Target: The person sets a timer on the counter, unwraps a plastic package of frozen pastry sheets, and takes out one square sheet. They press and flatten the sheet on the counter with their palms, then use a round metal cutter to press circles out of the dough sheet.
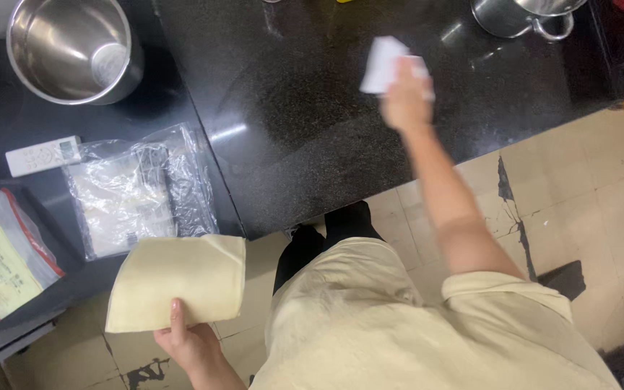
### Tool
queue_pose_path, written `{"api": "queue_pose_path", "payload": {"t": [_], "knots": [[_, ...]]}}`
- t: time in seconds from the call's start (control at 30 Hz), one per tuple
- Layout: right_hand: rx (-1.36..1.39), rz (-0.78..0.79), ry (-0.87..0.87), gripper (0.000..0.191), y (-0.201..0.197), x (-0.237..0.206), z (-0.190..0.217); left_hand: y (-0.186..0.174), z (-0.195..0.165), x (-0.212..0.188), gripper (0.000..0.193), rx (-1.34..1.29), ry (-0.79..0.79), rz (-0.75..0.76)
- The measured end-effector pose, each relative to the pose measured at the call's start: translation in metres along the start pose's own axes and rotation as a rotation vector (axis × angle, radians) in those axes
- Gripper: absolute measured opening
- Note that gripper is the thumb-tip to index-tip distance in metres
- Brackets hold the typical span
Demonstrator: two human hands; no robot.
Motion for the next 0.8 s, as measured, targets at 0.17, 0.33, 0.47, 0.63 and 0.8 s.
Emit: {"api": "queue_pose_path", "payload": {"t": [0.17, 0.33, 0.47, 0.63, 0.8], "knots": [[0.033, -0.014, 0.434, 0.061, 0.001, -0.078, -0.126, 0.012, -0.001, -0.002, 0.039, 0.004, -0.048, 0.070], [0.338, 0.161, 0.712, 0.049, 0.024, -0.103, -0.015, 0.011, -0.005, -0.003, 0.041, -0.005, -0.057, 0.070], [0.186, 0.052, -0.016, 0.057, -0.002, -0.111, 0.160, 0.002, -0.007, -0.004, 0.039, -0.002, -0.044, 0.104], [0.376, 0.281, -0.507, 0.057, -0.019, -0.169, 0.277, 0.007, -0.008, -0.004, 0.039, 0.022, -0.015, 0.121], [0.560, 0.144, -0.622, 0.058, -0.047, -0.186, 0.191, 0.043, -0.004, -0.013, 0.039, 0.026, -0.022, 0.175]]}}
Point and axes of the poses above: each hand's wrist, its own x-axis towards the middle knuckle, its own y-axis out of the palm, z = x × y, the point moved 4 cm from there along x, towards the middle knuckle, and after that the axes turned 10 degrees about -z, right-handed, at the moved point
